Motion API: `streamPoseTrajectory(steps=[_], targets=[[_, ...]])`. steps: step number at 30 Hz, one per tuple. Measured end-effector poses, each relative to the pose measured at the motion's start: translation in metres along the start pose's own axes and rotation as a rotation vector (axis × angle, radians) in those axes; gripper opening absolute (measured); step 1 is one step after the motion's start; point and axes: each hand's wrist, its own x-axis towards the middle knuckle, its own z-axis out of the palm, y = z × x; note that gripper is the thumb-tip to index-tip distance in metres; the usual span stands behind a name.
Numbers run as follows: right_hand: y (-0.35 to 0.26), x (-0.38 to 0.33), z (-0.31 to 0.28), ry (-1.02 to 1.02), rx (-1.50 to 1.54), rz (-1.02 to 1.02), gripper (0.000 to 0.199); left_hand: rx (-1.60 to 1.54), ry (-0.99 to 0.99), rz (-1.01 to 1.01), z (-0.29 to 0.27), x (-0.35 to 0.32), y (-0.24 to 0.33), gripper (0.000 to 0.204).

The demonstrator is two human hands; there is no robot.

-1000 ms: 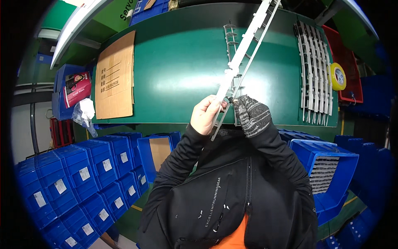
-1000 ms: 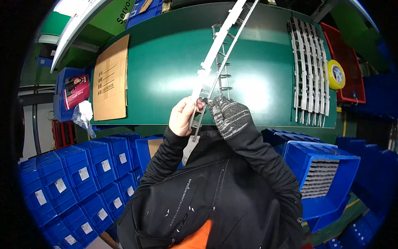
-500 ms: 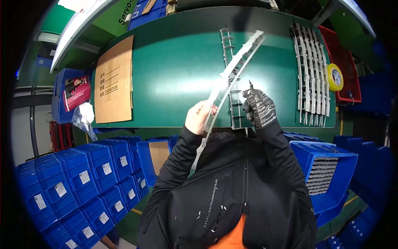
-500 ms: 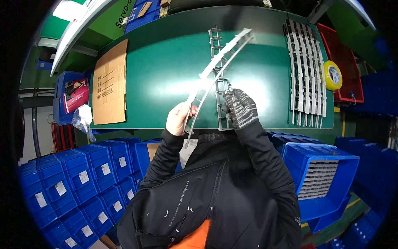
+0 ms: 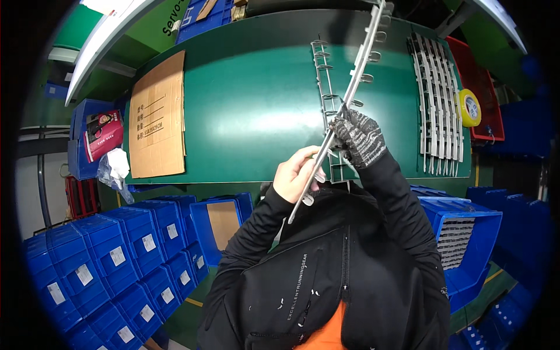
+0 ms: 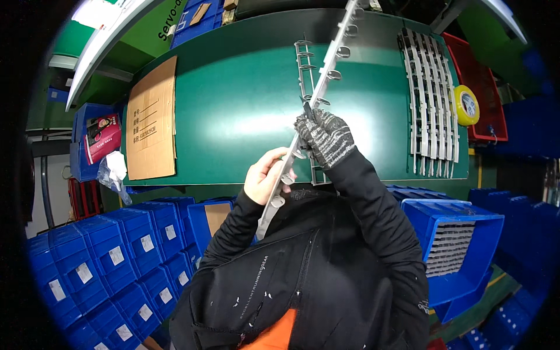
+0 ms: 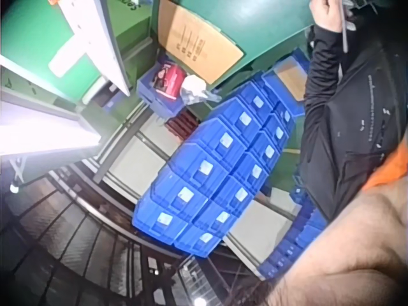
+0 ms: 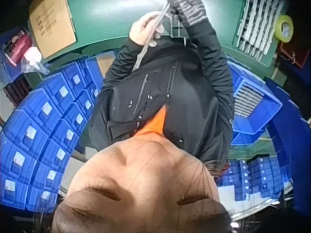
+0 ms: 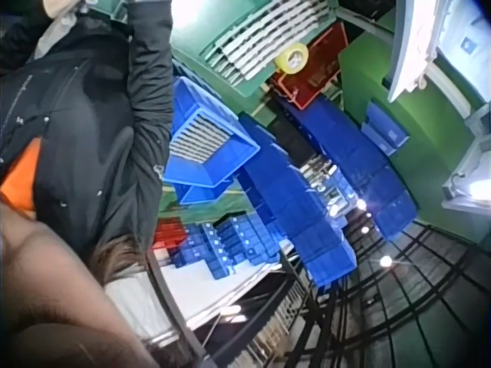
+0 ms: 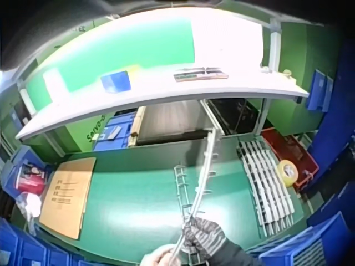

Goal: The person retrieves plastic pieces from a machine, trims excess material from the parts using a small blade, aligns and connects the plastic pieces together, and stacks them on the workbench.

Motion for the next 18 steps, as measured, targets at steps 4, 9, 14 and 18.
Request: streamPoseTrajectory(steps=[4,9,14,18], targets=[[0.009,-0.001,-0.010,0.053,-0.720,-0.367,0.017,-0.220,0.017,-0.076,-0.020,-0.006,-0.006,0.035],[0.008,-0.032,0.013,-0.208,-0.655,-0.203,0.014,-0.393,0.155,-0.128,-0.039,-0.012,-0.007,0.048],[0.018,-0.028,0.036,-0.334,-1.181,-0.580,0.018,-0.439,0.151,-0.106,-0.054,-0.013,-0.019,0.056],[0.014,-0.027,0.042,-0.294,-0.834,-0.180,0.018,-0.473,0.162,-0.078,-0.058,-0.012,-0.020,0.059]])
